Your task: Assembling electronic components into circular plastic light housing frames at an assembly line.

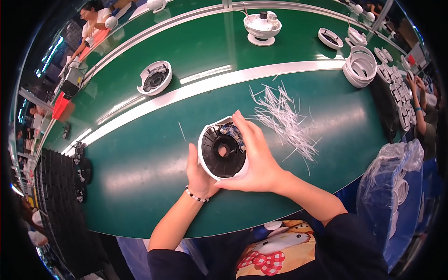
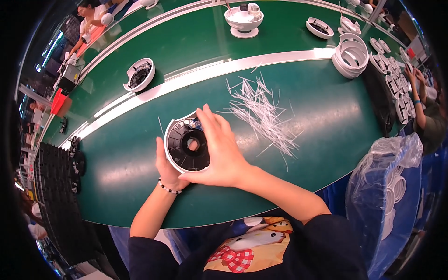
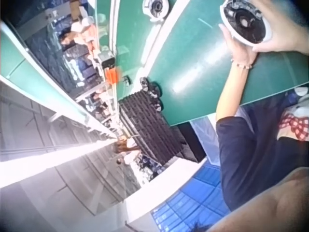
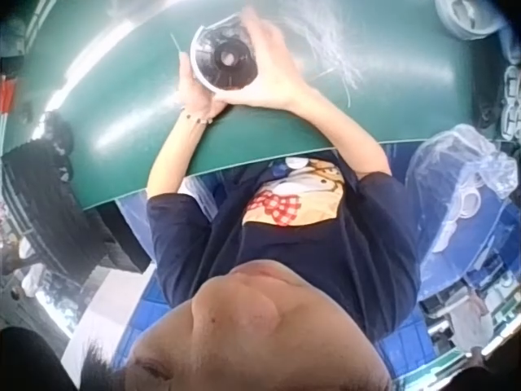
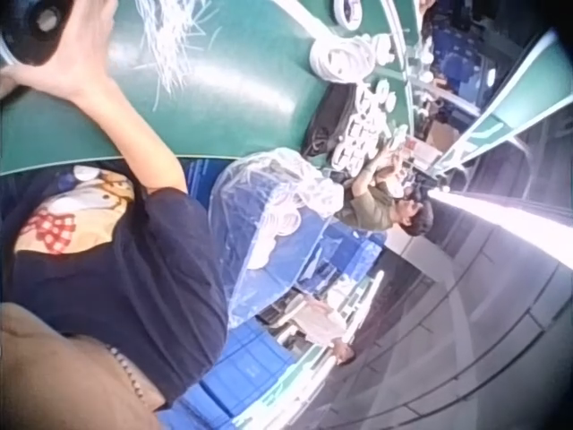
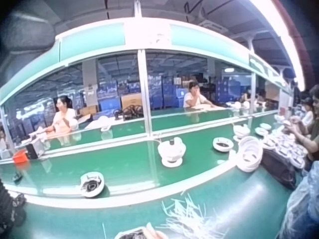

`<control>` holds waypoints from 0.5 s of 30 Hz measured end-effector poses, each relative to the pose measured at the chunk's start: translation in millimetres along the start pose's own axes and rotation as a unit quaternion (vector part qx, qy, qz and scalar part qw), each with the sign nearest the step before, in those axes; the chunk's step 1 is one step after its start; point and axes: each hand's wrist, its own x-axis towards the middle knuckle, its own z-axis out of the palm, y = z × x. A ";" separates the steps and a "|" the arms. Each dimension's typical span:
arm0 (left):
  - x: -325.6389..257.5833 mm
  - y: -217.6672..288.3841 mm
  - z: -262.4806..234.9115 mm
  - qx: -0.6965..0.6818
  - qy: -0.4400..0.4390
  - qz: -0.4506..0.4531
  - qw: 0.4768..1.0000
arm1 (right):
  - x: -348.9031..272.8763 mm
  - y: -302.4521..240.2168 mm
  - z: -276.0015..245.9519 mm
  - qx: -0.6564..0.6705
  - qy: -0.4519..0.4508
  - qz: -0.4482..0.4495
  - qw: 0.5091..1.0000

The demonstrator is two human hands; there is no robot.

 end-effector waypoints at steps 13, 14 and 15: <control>1.9 -5.7 -12.1 -0.095 -0.010 -0.080 0.992 | 4.9 -1.6 -6.7 -0.099 -0.056 -0.058 0.992; 1.6 -8.6 -13.4 -0.104 0.007 -0.067 0.992 | 3.9 1.0 -5.4 -0.102 -0.051 -0.058 0.992; 1.8 -10.8 -13.3 -0.114 0.023 -0.053 0.992 | 0.6 2.9 -2.0 -0.102 -0.048 -0.057 0.992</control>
